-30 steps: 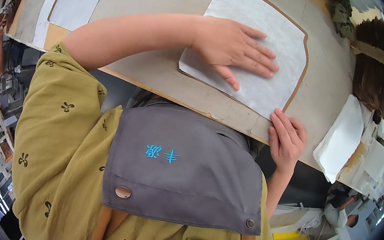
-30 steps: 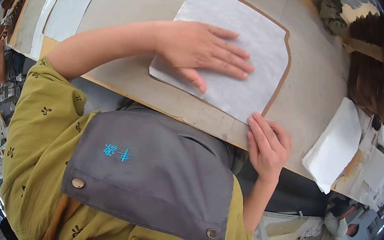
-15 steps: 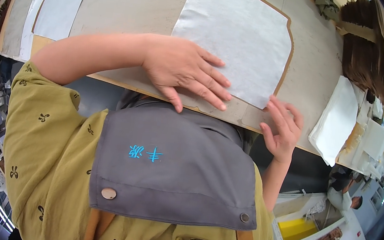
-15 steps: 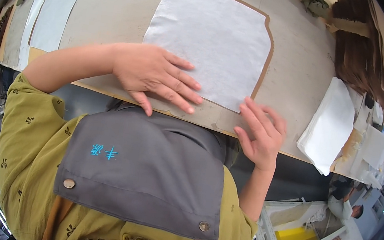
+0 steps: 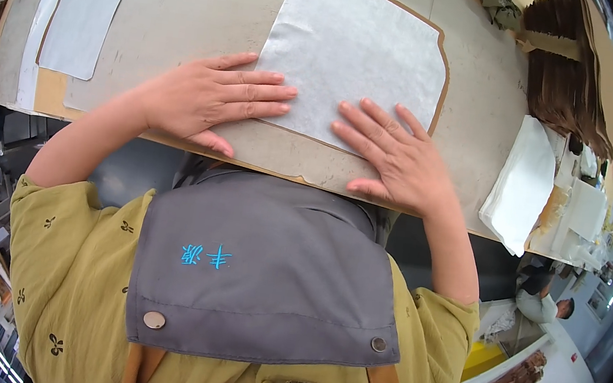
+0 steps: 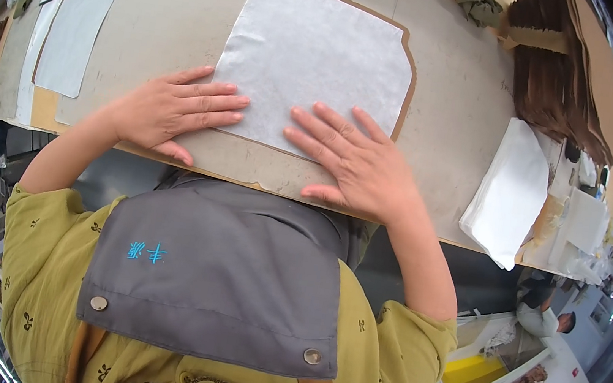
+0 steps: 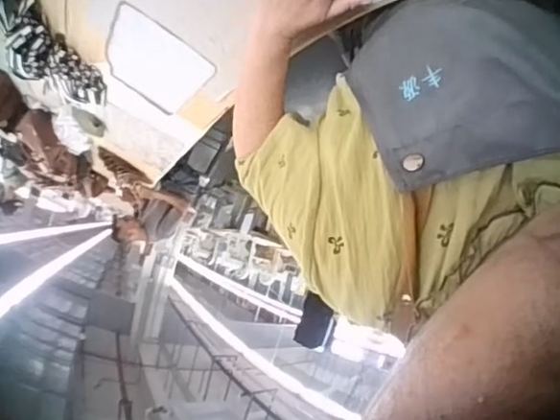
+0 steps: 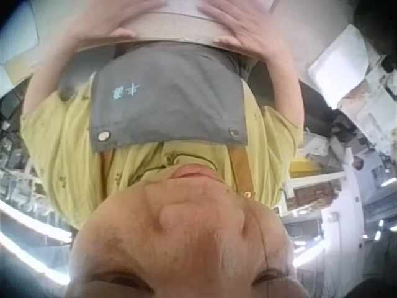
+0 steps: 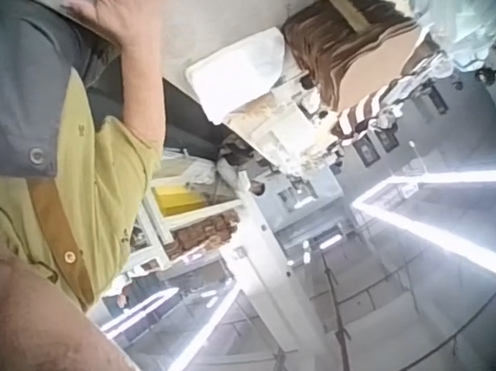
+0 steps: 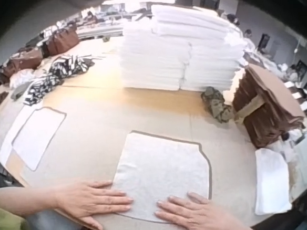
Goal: Applying adhesive to a leather piece and adhering a protective lining sheet.
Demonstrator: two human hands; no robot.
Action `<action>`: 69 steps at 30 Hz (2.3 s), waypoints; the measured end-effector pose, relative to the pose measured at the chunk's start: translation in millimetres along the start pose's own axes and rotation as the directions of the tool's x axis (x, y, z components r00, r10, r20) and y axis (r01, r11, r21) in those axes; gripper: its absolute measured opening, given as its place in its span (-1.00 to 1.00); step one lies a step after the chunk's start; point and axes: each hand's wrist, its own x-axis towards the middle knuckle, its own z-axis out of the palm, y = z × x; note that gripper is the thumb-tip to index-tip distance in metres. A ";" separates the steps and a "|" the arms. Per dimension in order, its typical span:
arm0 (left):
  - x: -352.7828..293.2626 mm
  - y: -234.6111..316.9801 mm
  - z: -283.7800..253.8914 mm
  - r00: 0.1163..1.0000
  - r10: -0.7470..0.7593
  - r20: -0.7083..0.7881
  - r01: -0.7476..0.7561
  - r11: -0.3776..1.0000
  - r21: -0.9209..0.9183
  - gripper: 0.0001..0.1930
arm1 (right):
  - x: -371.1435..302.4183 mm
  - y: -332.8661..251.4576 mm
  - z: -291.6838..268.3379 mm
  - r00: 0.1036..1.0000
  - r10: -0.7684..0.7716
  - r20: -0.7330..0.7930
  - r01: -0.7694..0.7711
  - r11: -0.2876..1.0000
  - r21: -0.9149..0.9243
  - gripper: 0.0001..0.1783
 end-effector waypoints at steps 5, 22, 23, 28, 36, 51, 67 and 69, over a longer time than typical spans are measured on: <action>-2.7 3.0 -3.7 0.998 -0.037 -0.047 0.034 0.998 -0.061 -0.07 | -7.2 -11.6 4.7 0.991 -0.129 0.025 0.129 0.991 -0.038 -0.17; -33.0 30.8 25.8 0.974 -0.078 -0.211 0.058 0.993 -0.099 -0.27 | 106.7 2.4 -15.0 0.940 0.174 -0.294 -0.174 0.984 0.027 -0.05; -31.2 31.2 22.6 0.973 -0.080 -0.217 0.060 0.993 -0.098 -0.27 | 107.5 4.0 -16.0 0.941 0.170 -0.293 -0.172 0.985 0.021 -0.05; 22.7 31.0 -0.1 0.846 -0.388 -0.367 0.321 0.919 -0.231 -0.17 | 83.7 10.6 -11.8 0.832 0.430 -0.349 -0.440 0.896 0.056 -0.05; 85.8 11.7 17.2 0.813 -0.423 -0.401 0.329 0.901 -0.283 -0.09 | 67.1 11.4 7.3 0.864 0.456 -0.213 -0.434 0.890 0.142 -0.06; 77.9 -39.1 2.9 0.701 -0.629 -0.338 0.601 0.775 -0.195 -0.11 | 118.4 5.6 -9.1 0.885 0.419 -0.202 -0.365 0.895 0.256 -0.01; 80.7 -37.5 -4.8 0.703 -0.660 -0.264 0.648 0.748 -0.146 -0.13 | 76.7 27.1 3.3 0.664 0.698 -0.269 -0.683 0.712 0.163 0.09; 80.5 -37.9 -2.4 0.718 -0.637 -0.281 0.629 0.766 -0.129 -0.14 | 86.7 13.4 -1.4 0.734 0.629 -0.257 -0.588 0.778 0.222 0.08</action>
